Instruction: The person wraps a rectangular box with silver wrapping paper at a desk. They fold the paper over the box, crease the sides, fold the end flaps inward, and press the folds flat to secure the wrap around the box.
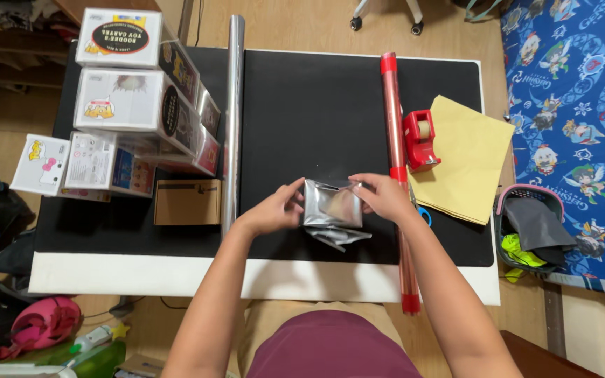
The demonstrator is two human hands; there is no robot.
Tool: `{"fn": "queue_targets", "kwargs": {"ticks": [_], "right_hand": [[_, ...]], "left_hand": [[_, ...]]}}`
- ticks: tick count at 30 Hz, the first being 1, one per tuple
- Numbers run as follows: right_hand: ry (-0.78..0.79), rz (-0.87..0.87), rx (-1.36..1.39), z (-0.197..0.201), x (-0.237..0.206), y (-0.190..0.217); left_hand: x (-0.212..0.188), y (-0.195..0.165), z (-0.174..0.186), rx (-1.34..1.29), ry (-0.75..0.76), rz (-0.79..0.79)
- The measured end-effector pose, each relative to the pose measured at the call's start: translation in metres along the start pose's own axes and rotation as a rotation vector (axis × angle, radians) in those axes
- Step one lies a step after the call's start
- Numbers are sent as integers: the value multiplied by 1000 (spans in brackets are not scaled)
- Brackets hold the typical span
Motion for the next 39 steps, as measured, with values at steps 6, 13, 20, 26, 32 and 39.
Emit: {"fn": "queue_targets", "kwargs": {"ticks": [6,13,20,26,32,39], "right_hand": [[308,170,87,-14,-38,3],[154,602,-454,-50,-75,55],[95,629,-550,-49,-69,53],[118,752,-377,-44,-64,51],[33,736,-300,-38,-54,51],[17,574,-43,-33,-31,32]], "left_hand": [[-40,-58,-2,563,-194,-185],[-31,-96,7,509,-323,-398],[-25,-91,-1,527,-278,-422],[-28,-86,2,475,-361,-494],[-27,-75,5,294,-422,-415],[-9,-58,9,201,-391,-315]]}}
Point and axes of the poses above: each hand's wrist, its own x-axis towards the middle knuckle, its own z-axis out of the back of the hand, y = z × x, the point moved 10 cm from there along x, towards the middle knuckle, and after that the axes turned 14 degrees about x, right-handed, at the moved point
